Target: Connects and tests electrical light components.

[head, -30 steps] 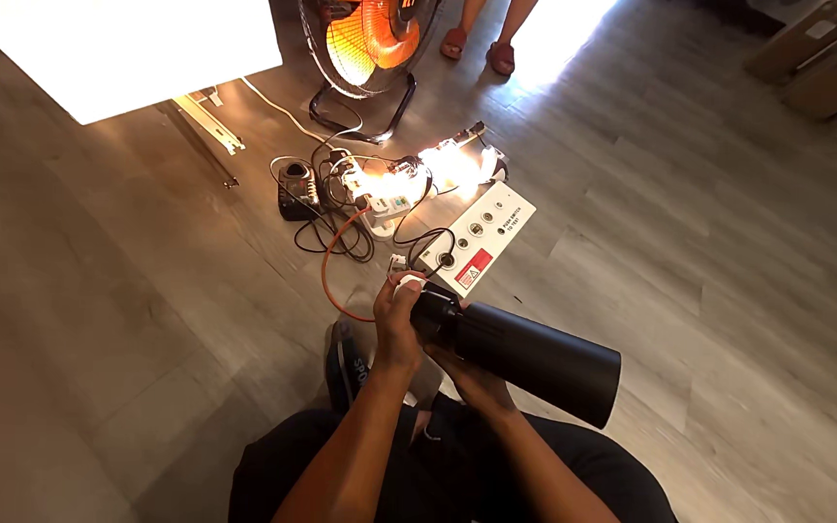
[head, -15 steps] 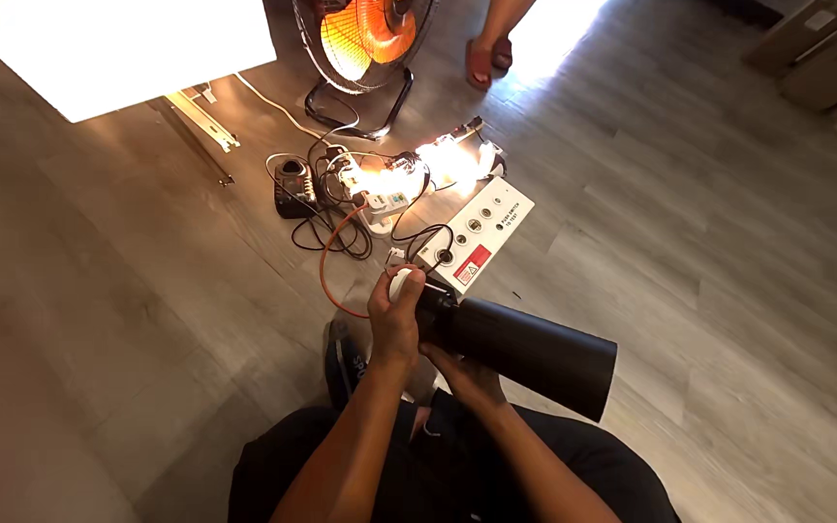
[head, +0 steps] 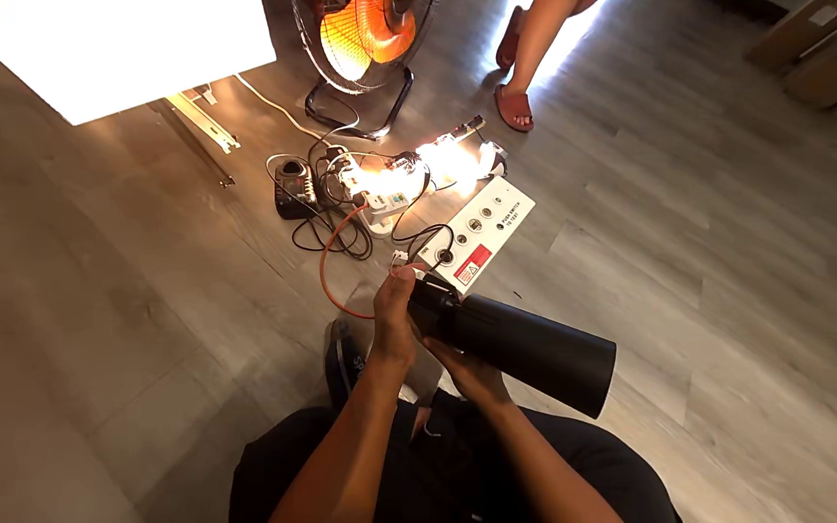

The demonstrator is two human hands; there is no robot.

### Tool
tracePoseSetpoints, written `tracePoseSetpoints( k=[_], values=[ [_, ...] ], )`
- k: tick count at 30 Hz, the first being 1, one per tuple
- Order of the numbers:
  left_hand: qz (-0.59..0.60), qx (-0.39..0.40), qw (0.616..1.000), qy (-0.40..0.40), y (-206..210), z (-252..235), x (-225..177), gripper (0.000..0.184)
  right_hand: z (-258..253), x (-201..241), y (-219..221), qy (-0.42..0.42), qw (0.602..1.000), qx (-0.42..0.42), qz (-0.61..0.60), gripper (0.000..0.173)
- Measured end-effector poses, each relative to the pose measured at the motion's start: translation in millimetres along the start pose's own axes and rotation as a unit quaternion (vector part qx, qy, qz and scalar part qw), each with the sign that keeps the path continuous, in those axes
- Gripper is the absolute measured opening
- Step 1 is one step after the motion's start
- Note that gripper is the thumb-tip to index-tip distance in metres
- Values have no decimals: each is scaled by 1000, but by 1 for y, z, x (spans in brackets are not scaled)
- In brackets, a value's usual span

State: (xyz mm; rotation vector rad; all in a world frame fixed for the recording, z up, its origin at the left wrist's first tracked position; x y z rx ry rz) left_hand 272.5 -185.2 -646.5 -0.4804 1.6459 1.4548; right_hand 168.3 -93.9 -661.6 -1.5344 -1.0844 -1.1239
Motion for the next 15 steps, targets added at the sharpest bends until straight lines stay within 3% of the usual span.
tracePoseSetpoints(
  k=[4, 9, 15],
  values=[
    [14, -19, 1000, -8, 3, 2, -3, 33, 2, 4, 0, 44, 999, 7, -10, 35],
    [13, 77, 995, 68, 1, 3, 3, 51, -4, 0, -5, 66, 994, -26, -82, 41],
    [-21, -34, 998, 44, 8, 3, -1, 30, 3, 1, 2, 59, 998, -9, -27, 36]
  ],
)
Point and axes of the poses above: each hand's wrist, its own z-axis away from the middle knuckle, its own y-axis out of the palm, x = y × z, the point moved 1 cm from there along -z, towards the middle knuckle, and after that the axes turned 11 degrees about x, right-handed, at the moved point
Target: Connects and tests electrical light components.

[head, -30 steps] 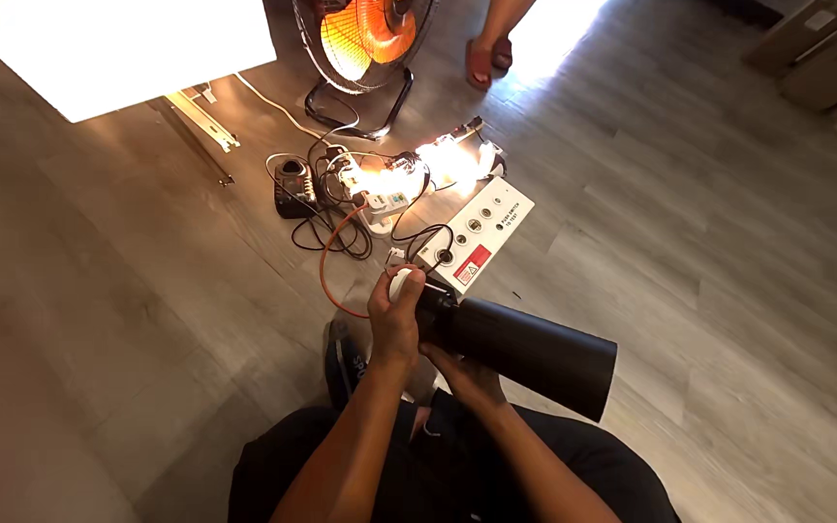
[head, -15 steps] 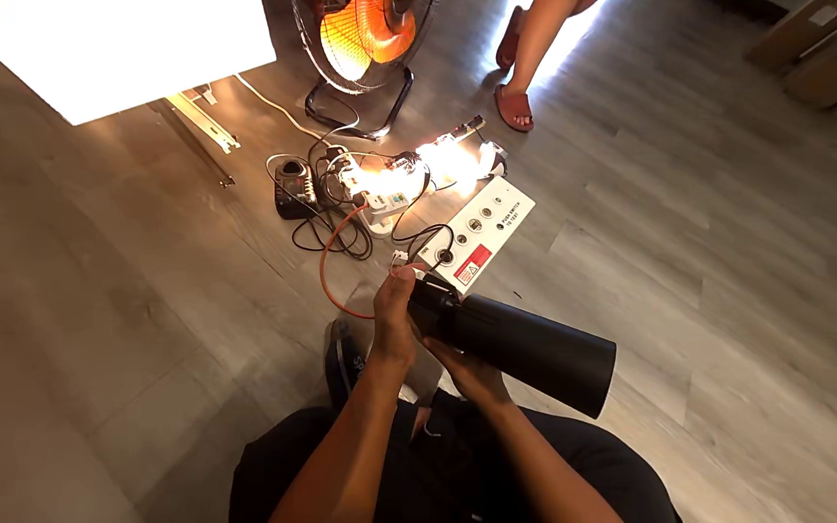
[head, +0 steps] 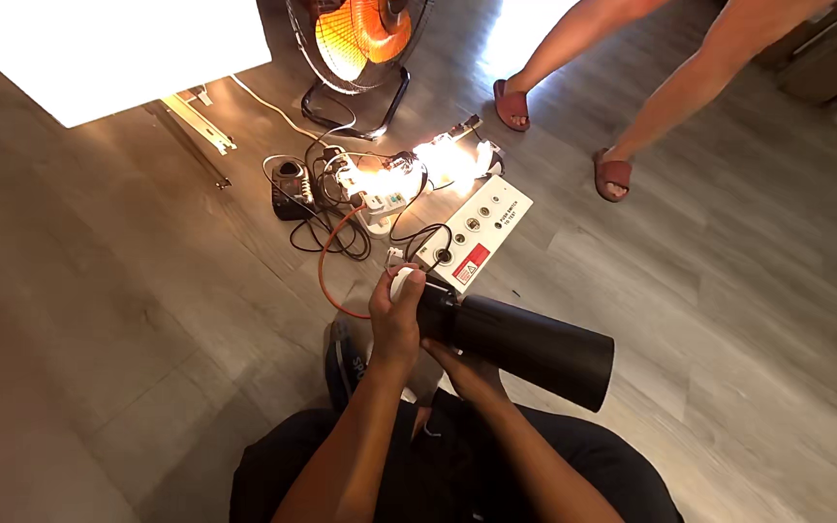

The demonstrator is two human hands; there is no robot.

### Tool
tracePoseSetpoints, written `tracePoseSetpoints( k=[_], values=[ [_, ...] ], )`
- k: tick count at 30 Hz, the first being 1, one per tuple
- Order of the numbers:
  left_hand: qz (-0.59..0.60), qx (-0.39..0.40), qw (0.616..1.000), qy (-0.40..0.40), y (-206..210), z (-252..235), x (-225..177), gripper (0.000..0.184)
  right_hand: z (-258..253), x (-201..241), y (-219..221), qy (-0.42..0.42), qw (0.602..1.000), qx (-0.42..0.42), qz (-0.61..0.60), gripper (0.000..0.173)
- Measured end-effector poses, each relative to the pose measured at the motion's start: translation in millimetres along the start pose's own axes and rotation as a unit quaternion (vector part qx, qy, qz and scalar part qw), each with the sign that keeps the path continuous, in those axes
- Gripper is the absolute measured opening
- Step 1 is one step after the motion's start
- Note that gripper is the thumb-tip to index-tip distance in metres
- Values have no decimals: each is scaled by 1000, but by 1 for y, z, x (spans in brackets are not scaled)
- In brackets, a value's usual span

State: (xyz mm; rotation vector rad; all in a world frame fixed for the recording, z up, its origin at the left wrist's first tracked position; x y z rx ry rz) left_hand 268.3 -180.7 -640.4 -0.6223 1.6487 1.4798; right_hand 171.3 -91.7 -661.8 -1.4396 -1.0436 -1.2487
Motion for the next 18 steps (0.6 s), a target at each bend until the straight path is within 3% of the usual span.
tracePoseSetpoints(
  k=[8, 10, 13, 14, 18],
  values=[
    [-16, -66, 998, -9, 3, 0, -1, 24, -2, -9, 0, -21, 1000, 13, -17, 36],
    [-47, -22, 999, 2, 1, -2, 3, 40, -8, -13, -6, -25, 999, 11, -41, 41],
    [-71, 78, 994, 9, -2, -6, 2, 89, -17, -4, -14, -12, 996, -20, -83, 57],
    [-67, 89, 994, 0, -2, -7, 0, 96, -20, 1, -18, -14, 994, -24, -103, 65],
    [-69, 75, 993, -61, -7, -11, -11, 87, -39, 40, -38, -44, 977, -29, -205, 72]
  ],
)
Point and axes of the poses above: each hand's wrist, its own z-axis away from the middle knuckle, its own y-axis out of the palm, x = y × z, the point moved 1 cm from there along -z, towards the middle knuckle, and after that the axes turned 11 degrees about x, right-handed, at the moved point
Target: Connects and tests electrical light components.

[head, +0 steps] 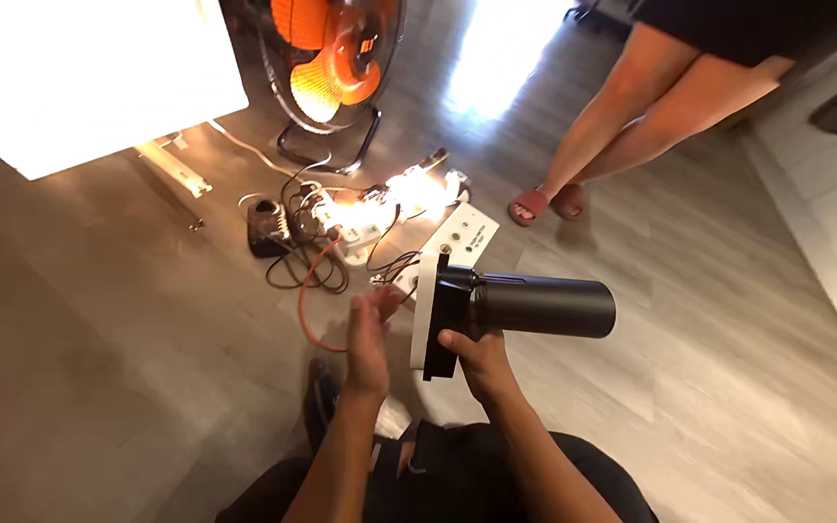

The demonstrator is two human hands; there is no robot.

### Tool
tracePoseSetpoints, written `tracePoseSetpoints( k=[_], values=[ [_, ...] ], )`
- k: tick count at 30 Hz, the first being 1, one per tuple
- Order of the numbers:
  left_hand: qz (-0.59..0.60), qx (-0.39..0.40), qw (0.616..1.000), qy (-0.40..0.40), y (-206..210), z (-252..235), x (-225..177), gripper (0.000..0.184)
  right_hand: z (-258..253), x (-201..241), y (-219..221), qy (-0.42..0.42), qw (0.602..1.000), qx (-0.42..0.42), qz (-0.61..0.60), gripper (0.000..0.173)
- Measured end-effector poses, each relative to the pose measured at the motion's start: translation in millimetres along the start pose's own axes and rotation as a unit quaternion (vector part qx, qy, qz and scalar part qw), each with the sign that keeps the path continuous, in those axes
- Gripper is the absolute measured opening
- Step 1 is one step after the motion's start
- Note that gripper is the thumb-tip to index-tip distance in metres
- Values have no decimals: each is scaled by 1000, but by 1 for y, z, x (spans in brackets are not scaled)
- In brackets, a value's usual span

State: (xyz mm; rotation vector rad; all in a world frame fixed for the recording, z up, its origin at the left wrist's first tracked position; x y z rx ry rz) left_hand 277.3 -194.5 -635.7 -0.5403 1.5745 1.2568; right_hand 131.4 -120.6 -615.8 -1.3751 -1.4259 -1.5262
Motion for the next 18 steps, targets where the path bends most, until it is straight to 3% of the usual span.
tracePoseSetpoints(
  k=[3, 7, 12, 18],
  values=[
    [75, -43, 996, -3, -7, -1, -7, 79, -23, 42, -1, -9, 999, -26, -45, 63],
    [156, -76, 985, 7, -16, -2, -14, 71, -60, 99, -7, -27, 996, -57, -68, 32],
    [148, -120, 981, -31, -18, -4, -15, 57, -95, 161, -21, -84, 992, -27, -95, 30],
    [120, -154, 980, -40, -16, -7, -15, 29, -124, 205, -42, -51, 996, -45, -60, 37]
  ],
)
Point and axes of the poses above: each hand's wrist, its own z-axis away from the middle knuckle, its own y-axis out of the palm, x = y × z, the point moved 1 cm from there along -z, towards the middle knuckle, and after that the axes turned 11 degrees about x, right-handed, at the moved point
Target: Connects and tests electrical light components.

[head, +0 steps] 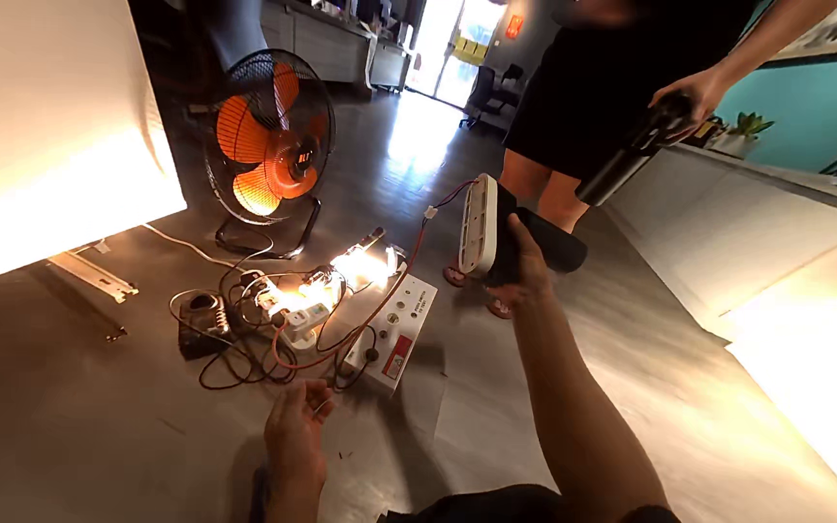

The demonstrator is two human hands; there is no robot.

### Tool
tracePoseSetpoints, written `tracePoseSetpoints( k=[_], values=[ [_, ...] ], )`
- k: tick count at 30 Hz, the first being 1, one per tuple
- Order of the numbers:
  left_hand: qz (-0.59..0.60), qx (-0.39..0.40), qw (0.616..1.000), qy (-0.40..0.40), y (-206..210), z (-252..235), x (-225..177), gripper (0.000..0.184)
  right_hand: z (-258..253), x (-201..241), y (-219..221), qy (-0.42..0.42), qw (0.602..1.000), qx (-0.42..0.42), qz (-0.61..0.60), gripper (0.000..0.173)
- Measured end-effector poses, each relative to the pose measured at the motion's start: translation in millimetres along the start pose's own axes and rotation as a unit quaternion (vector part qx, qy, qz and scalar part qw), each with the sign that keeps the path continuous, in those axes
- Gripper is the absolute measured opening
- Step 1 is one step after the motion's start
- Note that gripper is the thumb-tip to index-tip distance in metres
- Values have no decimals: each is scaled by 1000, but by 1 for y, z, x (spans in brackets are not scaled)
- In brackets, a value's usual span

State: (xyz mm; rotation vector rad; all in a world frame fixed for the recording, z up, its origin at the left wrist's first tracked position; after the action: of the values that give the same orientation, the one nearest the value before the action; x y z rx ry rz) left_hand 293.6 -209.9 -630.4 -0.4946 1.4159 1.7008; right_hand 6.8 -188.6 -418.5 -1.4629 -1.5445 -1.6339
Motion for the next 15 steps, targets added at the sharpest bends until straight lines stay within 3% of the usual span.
tracePoseSetpoints(
  k=[5, 8, 12, 15],
  values=[
    [-56, 16, 998, 30, 2, 0, 2, 35, -15, 36, -5, 57, 997, -39, 45, 34],
    [-228, 162, 958, 58, 24, 17, 9, 35, -6, 41, 4, 80, 994, -65, 41, 35],
    [-316, 347, 880, 70, 148, 40, -28, 58, 8, 35, 3, 45, 999, 5, -13, 32],
    [-282, 374, 883, -20, 240, 55, -64, 62, 25, 35, 8, 61, 998, -7, 7, 26]
  ],
)
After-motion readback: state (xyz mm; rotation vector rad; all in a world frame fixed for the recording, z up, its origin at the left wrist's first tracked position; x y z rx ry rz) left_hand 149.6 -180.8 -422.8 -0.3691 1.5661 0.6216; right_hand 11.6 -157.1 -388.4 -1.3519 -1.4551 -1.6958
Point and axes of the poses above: each hand's wrist, its own z-axis away from the middle knuckle, its own y-axis out of the palm, x = y × z, the point moved 1 cm from there along -z, towards the middle knuckle, and after that the axes turned 11 degrees about x, right-handed, at the moved point
